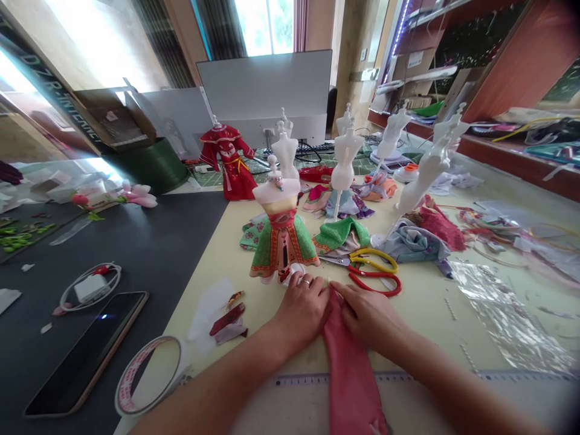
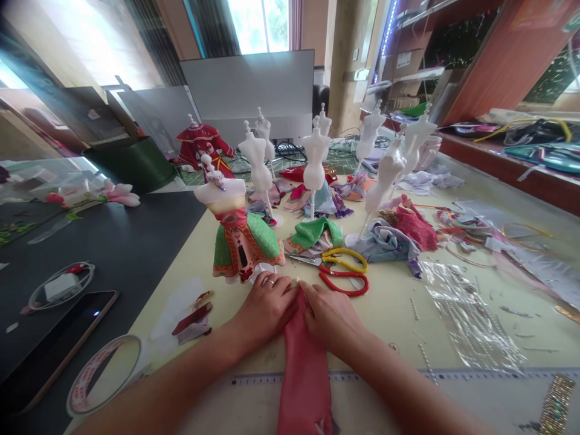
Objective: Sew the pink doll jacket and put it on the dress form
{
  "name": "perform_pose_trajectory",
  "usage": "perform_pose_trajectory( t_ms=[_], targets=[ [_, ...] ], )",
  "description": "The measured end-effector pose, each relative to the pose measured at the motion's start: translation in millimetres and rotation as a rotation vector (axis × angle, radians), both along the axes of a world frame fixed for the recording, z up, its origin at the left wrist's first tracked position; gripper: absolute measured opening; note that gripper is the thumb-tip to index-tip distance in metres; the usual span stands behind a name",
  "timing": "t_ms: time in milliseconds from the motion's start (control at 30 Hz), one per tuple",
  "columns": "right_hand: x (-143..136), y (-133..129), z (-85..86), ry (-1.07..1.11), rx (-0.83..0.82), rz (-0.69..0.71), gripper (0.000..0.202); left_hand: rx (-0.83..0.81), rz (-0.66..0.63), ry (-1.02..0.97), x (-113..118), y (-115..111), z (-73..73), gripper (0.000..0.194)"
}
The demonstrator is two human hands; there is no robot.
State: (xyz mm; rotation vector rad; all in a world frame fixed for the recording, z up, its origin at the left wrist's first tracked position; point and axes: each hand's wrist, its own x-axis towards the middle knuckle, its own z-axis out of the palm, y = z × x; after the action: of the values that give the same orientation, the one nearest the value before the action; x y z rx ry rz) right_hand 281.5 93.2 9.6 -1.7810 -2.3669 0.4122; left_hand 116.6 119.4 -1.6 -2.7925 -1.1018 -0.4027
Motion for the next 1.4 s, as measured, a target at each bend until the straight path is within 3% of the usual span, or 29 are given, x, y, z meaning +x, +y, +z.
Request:
perform_pose_trajectory(
  t_ms=[1000,1167,1400],
  targets=[
    [-5.9,0.8,4.6,-0.092,-0.017,0.0,0.041,-0.074,0.023,-0.048,-3.3,1.5,3.2,0.02],
    [-6.5,0.7,5.9,-0.084,-0.03,0.008,0.03,-0.103,0.041,-0.055,-1.8,3.0,2.0,0.023],
    [-7.1,0.7,4.9,-0.099,-0.018,0.004,0.036,-0.108,0.057,-0.035,-0.8,3.5,1.8,0.021]
  ],
)
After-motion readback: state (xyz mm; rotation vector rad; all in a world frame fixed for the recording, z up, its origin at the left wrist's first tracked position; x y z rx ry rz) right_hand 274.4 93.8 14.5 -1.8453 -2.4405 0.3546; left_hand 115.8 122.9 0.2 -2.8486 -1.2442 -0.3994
